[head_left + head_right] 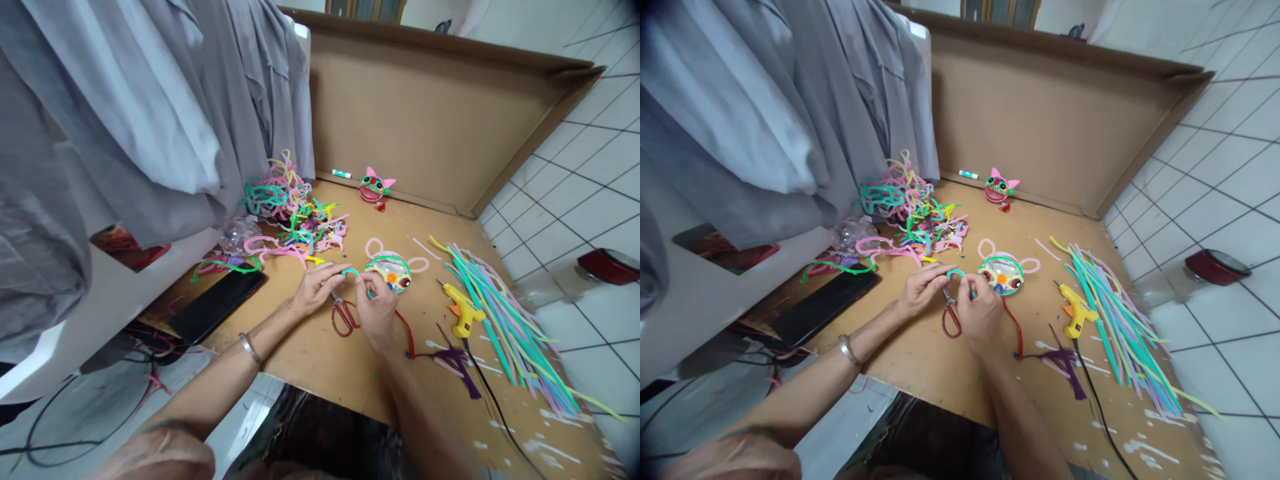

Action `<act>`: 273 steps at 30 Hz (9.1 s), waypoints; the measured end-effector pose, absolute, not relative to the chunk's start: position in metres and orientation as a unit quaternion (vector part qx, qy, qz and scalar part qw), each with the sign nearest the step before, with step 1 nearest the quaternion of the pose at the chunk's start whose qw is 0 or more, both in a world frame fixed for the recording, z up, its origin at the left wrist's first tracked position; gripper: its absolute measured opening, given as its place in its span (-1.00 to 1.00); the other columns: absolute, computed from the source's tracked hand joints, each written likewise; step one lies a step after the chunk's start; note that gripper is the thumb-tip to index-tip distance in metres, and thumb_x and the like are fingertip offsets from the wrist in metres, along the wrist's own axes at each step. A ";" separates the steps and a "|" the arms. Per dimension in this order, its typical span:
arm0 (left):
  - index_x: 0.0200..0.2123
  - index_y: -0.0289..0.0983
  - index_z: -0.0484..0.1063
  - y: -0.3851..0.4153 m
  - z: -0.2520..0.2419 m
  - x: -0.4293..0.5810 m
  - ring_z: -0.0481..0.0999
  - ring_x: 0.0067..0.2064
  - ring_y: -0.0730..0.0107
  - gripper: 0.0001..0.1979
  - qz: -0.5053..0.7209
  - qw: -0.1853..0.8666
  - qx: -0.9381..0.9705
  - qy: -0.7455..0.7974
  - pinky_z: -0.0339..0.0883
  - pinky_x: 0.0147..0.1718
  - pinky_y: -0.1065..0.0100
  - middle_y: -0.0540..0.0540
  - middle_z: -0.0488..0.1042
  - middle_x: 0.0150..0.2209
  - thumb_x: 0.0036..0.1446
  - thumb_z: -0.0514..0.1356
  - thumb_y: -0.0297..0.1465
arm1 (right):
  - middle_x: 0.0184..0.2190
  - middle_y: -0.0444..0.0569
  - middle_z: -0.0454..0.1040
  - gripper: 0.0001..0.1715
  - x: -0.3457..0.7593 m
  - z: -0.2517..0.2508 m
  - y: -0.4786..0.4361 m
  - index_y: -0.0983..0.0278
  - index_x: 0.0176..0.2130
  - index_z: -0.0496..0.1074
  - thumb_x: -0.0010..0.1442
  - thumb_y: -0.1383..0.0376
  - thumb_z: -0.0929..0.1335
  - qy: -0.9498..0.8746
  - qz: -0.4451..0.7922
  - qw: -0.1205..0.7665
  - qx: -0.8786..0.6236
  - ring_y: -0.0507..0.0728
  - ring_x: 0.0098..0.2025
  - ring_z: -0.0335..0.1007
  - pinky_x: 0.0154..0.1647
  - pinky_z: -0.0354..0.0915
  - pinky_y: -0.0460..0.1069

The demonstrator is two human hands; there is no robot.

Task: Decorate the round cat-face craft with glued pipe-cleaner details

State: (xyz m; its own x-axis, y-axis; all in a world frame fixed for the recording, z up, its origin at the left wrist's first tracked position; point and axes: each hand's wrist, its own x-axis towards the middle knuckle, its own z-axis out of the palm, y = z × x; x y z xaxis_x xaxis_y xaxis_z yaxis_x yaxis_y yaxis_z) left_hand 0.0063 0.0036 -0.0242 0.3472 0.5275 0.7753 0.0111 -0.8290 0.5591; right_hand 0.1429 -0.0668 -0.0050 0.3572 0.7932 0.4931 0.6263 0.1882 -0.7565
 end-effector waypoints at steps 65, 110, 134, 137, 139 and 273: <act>-0.47 -0.35 0.45 0.012 -0.022 0.006 0.14 -0.62 0.62 -0.66 0.414 0.578 0.625 0.321 -0.02 -0.61 0.49 0.09 0.26 -0.66 -0.08 0.34 -0.16 | -0.32 0.03 0.46 -0.67 0.145 -0.016 -0.062 0.28 -0.21 0.41 0.35 0.35 0.11 -0.674 -0.061 0.418 -0.607 0.14 -0.25 0.36 -0.25 0.23 -0.01; -0.60 -0.33 0.38 -0.009 -0.029 0.030 -0.01 -0.66 0.67 -0.79 0.444 0.736 0.388 0.332 -0.19 -0.61 0.47 0.14 0.15 -0.73 -0.27 0.31 -0.33 | -0.55 -0.08 0.35 -0.72 0.143 -0.017 -0.066 0.23 -0.43 0.31 0.33 0.37 0.22 -0.729 -0.289 0.311 -0.537 0.10 -0.45 0.22 -0.38 0.03 0.03; -0.63 -0.30 0.33 -0.052 -0.044 0.042 0.17 -0.61 0.63 -0.87 0.570 0.642 0.369 0.356 0.04 -0.58 0.51 0.11 0.27 -0.67 -0.22 0.22 -0.38 | -0.55 -0.08 0.41 -0.72 0.124 -0.046 -0.088 0.27 -0.37 0.41 0.34 0.37 0.20 -0.646 -0.289 0.401 -0.581 0.07 -0.45 0.28 -0.37 0.08 0.00; -0.58 -0.31 0.39 -0.052 -0.046 0.042 0.29 -0.57 0.57 -0.90 0.568 0.591 0.438 0.368 0.17 -0.52 0.49 0.06 0.38 -0.61 -0.17 0.20 -0.38 | -0.51 -0.05 0.46 -0.69 0.129 -0.052 -0.091 0.27 -0.36 0.43 0.35 0.32 0.20 -0.640 -0.258 0.427 -0.584 0.08 -0.43 0.32 -0.36 0.11 -0.01; -0.57 -0.30 0.39 -0.054 -0.048 0.042 0.32 -0.56 0.55 -0.88 0.563 0.573 0.466 0.372 0.20 -0.51 0.48 0.05 0.40 -0.61 -0.14 0.21 -0.35 | -0.49 -0.04 0.47 -0.69 0.131 -0.056 -0.093 0.27 -0.35 0.44 0.35 0.31 0.20 -0.631 -0.236 0.445 -0.590 0.08 -0.43 0.32 -0.35 0.13 -0.01; -0.53 -0.28 0.37 -0.054 -0.055 0.026 0.32 -0.60 0.53 -0.75 0.434 0.612 0.578 0.322 0.23 -0.60 0.47 0.04 0.39 -0.61 -0.09 0.23 -0.20 | -0.39 0.00 0.48 -0.66 0.132 -0.062 -0.119 0.27 -0.29 0.47 0.36 0.30 0.16 -0.603 -0.143 0.446 -0.646 0.09 -0.35 0.35 -0.28 0.18 -0.04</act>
